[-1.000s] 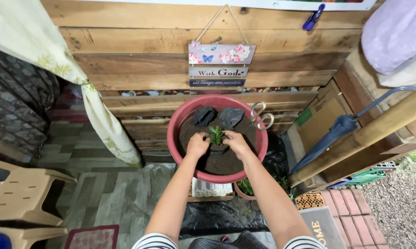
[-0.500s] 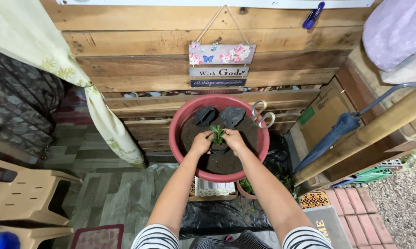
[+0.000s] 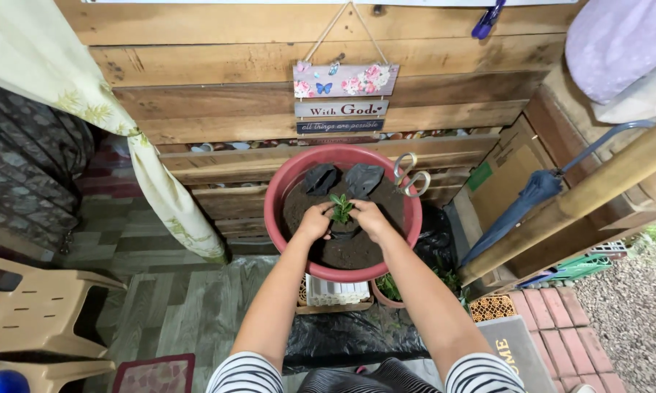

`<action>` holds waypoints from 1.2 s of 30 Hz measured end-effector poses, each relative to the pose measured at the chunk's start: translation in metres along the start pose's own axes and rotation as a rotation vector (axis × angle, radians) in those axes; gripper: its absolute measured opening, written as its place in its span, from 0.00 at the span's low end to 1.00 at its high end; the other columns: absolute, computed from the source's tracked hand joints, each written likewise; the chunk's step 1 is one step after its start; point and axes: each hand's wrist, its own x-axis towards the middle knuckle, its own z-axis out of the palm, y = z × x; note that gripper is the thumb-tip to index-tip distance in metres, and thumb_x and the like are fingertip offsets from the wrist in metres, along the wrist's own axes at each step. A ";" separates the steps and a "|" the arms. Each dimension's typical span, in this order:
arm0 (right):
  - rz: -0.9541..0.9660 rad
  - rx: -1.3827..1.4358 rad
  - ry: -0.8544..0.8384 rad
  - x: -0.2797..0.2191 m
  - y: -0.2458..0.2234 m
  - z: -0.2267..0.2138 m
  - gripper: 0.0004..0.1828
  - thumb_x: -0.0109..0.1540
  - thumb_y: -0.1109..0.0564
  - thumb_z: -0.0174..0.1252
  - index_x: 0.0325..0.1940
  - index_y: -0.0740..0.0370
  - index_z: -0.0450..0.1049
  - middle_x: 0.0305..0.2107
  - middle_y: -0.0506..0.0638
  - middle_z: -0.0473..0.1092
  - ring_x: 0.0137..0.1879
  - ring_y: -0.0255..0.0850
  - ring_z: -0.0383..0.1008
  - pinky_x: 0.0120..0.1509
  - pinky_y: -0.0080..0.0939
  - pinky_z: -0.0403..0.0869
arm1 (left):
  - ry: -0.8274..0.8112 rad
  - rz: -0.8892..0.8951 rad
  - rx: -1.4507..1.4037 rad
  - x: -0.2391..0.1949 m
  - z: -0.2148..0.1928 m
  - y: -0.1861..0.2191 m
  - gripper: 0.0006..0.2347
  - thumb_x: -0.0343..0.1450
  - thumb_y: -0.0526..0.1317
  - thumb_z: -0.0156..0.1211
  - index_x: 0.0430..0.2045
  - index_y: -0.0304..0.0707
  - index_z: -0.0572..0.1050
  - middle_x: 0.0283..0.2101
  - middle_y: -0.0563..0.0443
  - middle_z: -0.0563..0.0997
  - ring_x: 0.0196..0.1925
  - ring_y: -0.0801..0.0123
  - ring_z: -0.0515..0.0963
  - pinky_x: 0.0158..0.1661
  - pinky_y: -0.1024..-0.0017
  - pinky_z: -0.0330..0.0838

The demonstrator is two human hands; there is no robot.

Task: The person plants small green seedlings into a large red pot filled with soil. They use their hands to dig holes, place the seedlings, and cover the roots with soil. The person repeats this process for multiple seedlings throughout the video.

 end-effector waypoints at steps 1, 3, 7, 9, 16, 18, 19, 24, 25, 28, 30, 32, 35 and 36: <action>-0.003 0.000 0.004 -0.012 -0.015 -0.001 0.21 0.59 0.67 0.55 0.57 0.64 0.78 0.42 0.51 0.79 0.49 0.39 0.76 0.56 0.39 0.72 | -0.002 0.005 0.001 -0.001 -0.004 -0.004 0.15 0.76 0.39 0.54 0.58 0.42 0.77 0.30 0.43 0.83 0.18 0.68 0.76 0.20 0.69 0.77; 0.201 0.189 -0.123 -0.034 -0.047 -0.007 0.34 0.56 0.68 0.53 0.68 0.60 0.70 0.50 0.51 0.76 0.55 0.41 0.73 0.60 0.39 0.68 | -0.131 -0.096 -0.236 0.000 -0.008 -0.007 0.23 0.75 0.39 0.51 0.69 0.45 0.66 0.38 0.45 0.81 0.22 0.70 0.75 0.23 0.69 0.79; 0.203 0.246 -0.234 -0.043 -0.048 -0.008 0.42 0.53 0.71 0.55 0.73 0.59 0.63 0.55 0.51 0.73 0.60 0.41 0.71 0.64 0.40 0.66 | -0.241 -0.128 -0.305 -0.014 -0.016 -0.004 0.34 0.68 0.31 0.56 0.73 0.40 0.54 0.45 0.43 0.82 0.29 0.67 0.83 0.27 0.69 0.82; 0.084 0.251 -0.289 -0.040 -0.042 -0.004 0.42 0.52 0.71 0.61 0.71 0.62 0.64 0.55 0.51 0.73 0.62 0.40 0.71 0.67 0.41 0.66 | -0.172 -0.098 -0.245 -0.021 -0.015 0.001 0.36 0.67 0.32 0.64 0.72 0.35 0.53 0.44 0.42 0.81 0.28 0.67 0.82 0.26 0.69 0.80; 0.034 0.198 -0.188 -0.029 -0.023 0.000 0.36 0.53 0.70 0.65 0.67 0.64 0.70 0.50 0.51 0.75 0.59 0.41 0.73 0.67 0.41 0.66 | -0.151 -0.067 -0.281 -0.013 -0.004 -0.007 0.35 0.68 0.30 0.63 0.72 0.32 0.53 0.45 0.38 0.81 0.29 0.64 0.81 0.25 0.69 0.80; 0.038 0.204 -0.187 -0.030 -0.023 0.000 0.35 0.53 0.70 0.65 0.66 0.64 0.71 0.49 0.51 0.76 0.57 0.41 0.73 0.66 0.42 0.68 | -0.199 -0.056 -0.319 -0.014 -0.008 -0.007 0.37 0.67 0.27 0.63 0.72 0.31 0.50 0.46 0.39 0.80 0.30 0.65 0.83 0.28 0.67 0.83; 0.042 0.208 -0.184 -0.031 -0.025 0.001 0.35 0.53 0.70 0.65 0.66 0.64 0.71 0.49 0.51 0.76 0.57 0.41 0.73 0.66 0.42 0.68 | -0.203 -0.061 -0.318 -0.016 -0.008 -0.005 0.37 0.67 0.27 0.63 0.72 0.31 0.50 0.46 0.39 0.80 0.30 0.65 0.83 0.28 0.67 0.83; 0.081 0.140 -0.164 -0.030 -0.030 0.002 0.32 0.56 0.68 0.66 0.65 0.62 0.72 0.49 0.49 0.76 0.57 0.39 0.73 0.64 0.40 0.68 | -0.174 -0.009 -0.233 -0.020 -0.003 0.002 0.33 0.69 0.28 0.59 0.73 0.35 0.54 0.41 0.39 0.82 0.26 0.66 0.80 0.26 0.66 0.81; 0.087 0.140 -0.168 -0.027 -0.027 0.003 0.32 0.56 0.68 0.66 0.65 0.62 0.72 0.49 0.49 0.76 0.57 0.39 0.73 0.64 0.40 0.68 | -0.172 -0.015 -0.235 -0.023 -0.003 0.008 0.33 0.69 0.28 0.59 0.73 0.35 0.54 0.41 0.39 0.82 0.26 0.66 0.80 0.26 0.66 0.81; 0.028 0.056 -0.139 -0.022 -0.015 0.005 0.31 0.54 0.69 0.66 0.63 0.62 0.73 0.48 0.49 0.76 0.56 0.39 0.73 0.64 0.39 0.68 | -0.090 -0.036 -0.088 -0.029 0.001 0.018 0.29 0.69 0.27 0.59 0.69 0.35 0.62 0.38 0.40 0.83 0.23 0.65 0.81 0.24 0.66 0.81; -0.058 -0.007 -0.112 -0.019 -0.008 0.006 0.30 0.53 0.70 0.67 0.60 0.64 0.74 0.48 0.50 0.76 0.56 0.39 0.73 0.65 0.39 0.68 | -0.044 -0.009 -0.009 -0.030 0.001 0.020 0.28 0.69 0.25 0.57 0.67 0.34 0.62 0.36 0.39 0.83 0.21 0.64 0.82 0.23 0.66 0.81; -0.048 0.002 -0.112 -0.024 -0.019 0.007 0.30 0.53 0.70 0.66 0.61 0.64 0.74 0.48 0.50 0.76 0.56 0.39 0.73 0.64 0.39 0.68 | -0.039 -0.014 -0.003 -0.029 0.001 0.018 0.28 0.69 0.25 0.56 0.67 0.34 0.62 0.36 0.38 0.83 0.22 0.64 0.82 0.23 0.66 0.81; -0.009 0.012 -0.112 -0.040 -0.048 0.007 0.32 0.53 0.70 0.66 0.62 0.62 0.73 0.48 0.49 0.76 0.56 0.38 0.73 0.64 0.39 0.68 | -0.067 -0.015 -0.058 -0.023 0.000 0.012 0.29 0.68 0.24 0.55 0.68 0.34 0.61 0.39 0.38 0.83 0.23 0.64 0.82 0.23 0.66 0.81; 0.028 0.013 -0.117 -0.048 -0.057 0.009 0.33 0.53 0.70 0.66 0.63 0.61 0.72 0.48 0.49 0.76 0.57 0.38 0.73 0.65 0.39 0.68 | -0.097 -0.018 -0.123 -0.021 0.000 0.006 0.30 0.68 0.24 0.54 0.69 0.34 0.59 0.41 0.38 0.82 0.24 0.64 0.82 0.24 0.66 0.81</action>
